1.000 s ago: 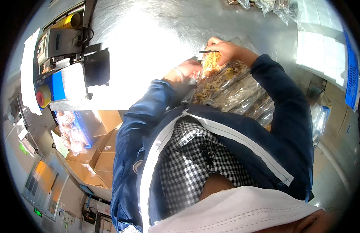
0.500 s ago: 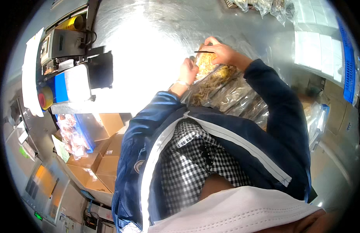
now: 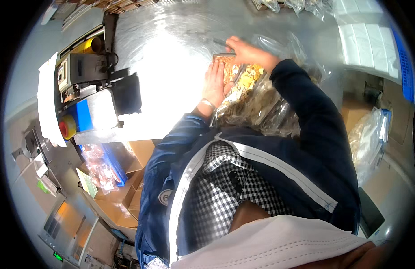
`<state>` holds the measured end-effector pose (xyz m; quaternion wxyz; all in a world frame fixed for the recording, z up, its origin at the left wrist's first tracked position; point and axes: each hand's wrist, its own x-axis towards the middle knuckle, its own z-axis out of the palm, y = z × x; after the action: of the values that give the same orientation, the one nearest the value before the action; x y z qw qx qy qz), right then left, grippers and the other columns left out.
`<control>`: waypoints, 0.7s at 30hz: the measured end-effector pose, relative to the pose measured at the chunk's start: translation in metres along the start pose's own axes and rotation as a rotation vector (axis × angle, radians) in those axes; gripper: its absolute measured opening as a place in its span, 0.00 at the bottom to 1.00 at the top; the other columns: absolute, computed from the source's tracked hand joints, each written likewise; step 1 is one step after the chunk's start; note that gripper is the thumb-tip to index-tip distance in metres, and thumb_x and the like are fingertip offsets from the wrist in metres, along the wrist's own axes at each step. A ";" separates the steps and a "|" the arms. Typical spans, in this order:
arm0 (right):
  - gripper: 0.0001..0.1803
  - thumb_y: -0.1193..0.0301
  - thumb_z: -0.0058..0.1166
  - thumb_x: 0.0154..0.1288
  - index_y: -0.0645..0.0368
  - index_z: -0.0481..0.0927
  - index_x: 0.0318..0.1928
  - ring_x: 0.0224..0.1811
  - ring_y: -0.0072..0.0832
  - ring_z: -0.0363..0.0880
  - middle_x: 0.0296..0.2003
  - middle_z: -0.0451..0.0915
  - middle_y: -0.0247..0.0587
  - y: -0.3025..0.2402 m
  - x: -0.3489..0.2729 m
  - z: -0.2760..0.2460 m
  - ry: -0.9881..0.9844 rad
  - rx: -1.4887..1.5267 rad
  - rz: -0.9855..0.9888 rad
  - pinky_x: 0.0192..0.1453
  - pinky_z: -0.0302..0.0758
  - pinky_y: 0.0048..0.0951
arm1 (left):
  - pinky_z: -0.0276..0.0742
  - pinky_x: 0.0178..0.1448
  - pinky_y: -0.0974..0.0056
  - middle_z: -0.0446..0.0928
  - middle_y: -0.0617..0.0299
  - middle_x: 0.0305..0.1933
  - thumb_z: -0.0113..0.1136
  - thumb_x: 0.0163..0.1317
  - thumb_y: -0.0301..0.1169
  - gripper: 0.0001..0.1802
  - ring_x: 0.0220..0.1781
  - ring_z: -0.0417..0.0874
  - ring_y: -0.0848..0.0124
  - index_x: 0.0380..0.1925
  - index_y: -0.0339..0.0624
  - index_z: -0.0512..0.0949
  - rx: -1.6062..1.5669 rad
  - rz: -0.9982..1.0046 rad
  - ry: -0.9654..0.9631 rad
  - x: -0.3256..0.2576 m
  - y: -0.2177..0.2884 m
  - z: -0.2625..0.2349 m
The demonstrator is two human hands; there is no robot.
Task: The person repeatedly picks up small plastic bags containing dried food items, opens them, and uses a pen to write on the bags. They then place the bags into a stack of aluminum trays on the table. The person continues this process with multiple bags throughout the clip.
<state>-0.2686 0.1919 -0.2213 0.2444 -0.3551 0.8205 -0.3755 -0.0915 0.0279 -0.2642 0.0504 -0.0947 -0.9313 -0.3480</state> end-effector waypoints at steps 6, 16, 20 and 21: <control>0.16 0.67 0.63 0.57 0.60 0.77 0.45 0.34 0.43 0.81 0.31 0.81 0.46 0.006 -0.039 -0.021 0.097 -0.078 0.217 0.40 0.76 0.40 | 0.49 0.78 0.43 0.51 0.44 0.78 0.65 0.58 0.40 0.47 0.79 0.50 0.46 0.73 0.35 0.54 0.114 -0.030 -0.019 0.004 0.009 0.002; 0.11 0.69 0.52 0.63 0.59 0.85 0.38 0.45 0.50 0.83 0.39 0.84 0.51 -0.017 -0.040 -0.001 0.115 -0.537 0.491 0.49 0.79 0.46 | 0.45 0.79 0.39 0.54 0.58 0.78 0.63 0.55 0.37 0.44 0.79 0.50 0.50 0.74 0.59 0.57 0.272 0.180 -0.276 0.039 0.017 -0.009; 0.11 0.69 0.55 0.62 0.55 0.86 0.43 0.48 0.48 0.83 0.42 0.85 0.48 -0.017 -0.026 0.005 0.014 -0.601 0.672 0.51 0.80 0.46 | 0.43 0.78 0.36 0.54 0.57 0.78 0.62 0.57 0.39 0.43 0.79 0.50 0.48 0.74 0.59 0.57 0.397 0.194 -0.316 0.045 0.021 0.000; 0.11 0.69 0.55 0.62 0.54 0.86 0.43 0.49 0.48 0.83 0.42 0.85 0.48 -0.020 -0.026 0.008 -0.014 -0.618 0.674 0.51 0.80 0.46 | 0.42 0.78 0.36 0.53 0.56 0.78 0.61 0.58 0.39 0.42 0.79 0.49 0.47 0.74 0.59 0.57 0.415 0.194 -0.328 0.045 0.022 0.000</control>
<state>-0.2387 0.1991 -0.2067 0.2409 -0.1269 0.9622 -0.0100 -0.1310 0.0512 -0.2429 -0.0495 -0.2260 -0.9650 -0.1233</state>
